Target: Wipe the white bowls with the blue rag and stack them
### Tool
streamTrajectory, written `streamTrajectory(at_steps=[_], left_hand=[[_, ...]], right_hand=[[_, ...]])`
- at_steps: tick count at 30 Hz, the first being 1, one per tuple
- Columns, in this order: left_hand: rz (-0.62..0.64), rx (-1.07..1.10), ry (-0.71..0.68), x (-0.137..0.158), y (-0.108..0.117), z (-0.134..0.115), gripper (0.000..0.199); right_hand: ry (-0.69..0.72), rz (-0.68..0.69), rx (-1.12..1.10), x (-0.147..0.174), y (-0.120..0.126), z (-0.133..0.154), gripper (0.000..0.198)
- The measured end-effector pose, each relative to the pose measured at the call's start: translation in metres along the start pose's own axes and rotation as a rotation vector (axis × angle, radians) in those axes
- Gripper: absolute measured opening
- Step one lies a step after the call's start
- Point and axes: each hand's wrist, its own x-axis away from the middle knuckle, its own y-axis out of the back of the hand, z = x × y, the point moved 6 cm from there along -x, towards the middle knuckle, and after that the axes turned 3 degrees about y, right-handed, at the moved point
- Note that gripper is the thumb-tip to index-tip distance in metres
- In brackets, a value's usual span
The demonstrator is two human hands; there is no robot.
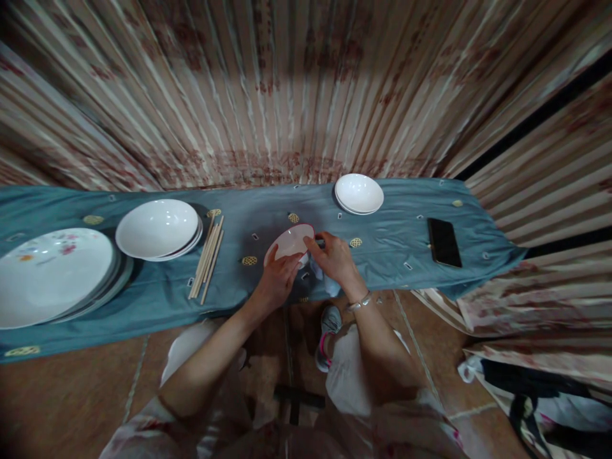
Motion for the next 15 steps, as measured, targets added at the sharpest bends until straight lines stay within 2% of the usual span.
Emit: streamTrajectory(at_steps=[6, 10, 15], left_hand=[[0.050, -0.110, -0.083, -0.006, -0.005, -0.011, 0.033], [-0.020, -0.100, -0.124, -0.012, 0.000, -0.014, 0.028], [-0.135, -0.141, -0.116, -0.017, 0.005, -0.016, 0.047]], right_hand=[[0.008, 0.084, -0.049, -0.003, 0.002, -0.019, 0.023], [-0.018, 0.033, -0.101, -0.002, 0.007, -0.030, 0.021], [-0.057, -0.081, -0.208, -0.005, 0.020, -0.050, 0.023]])
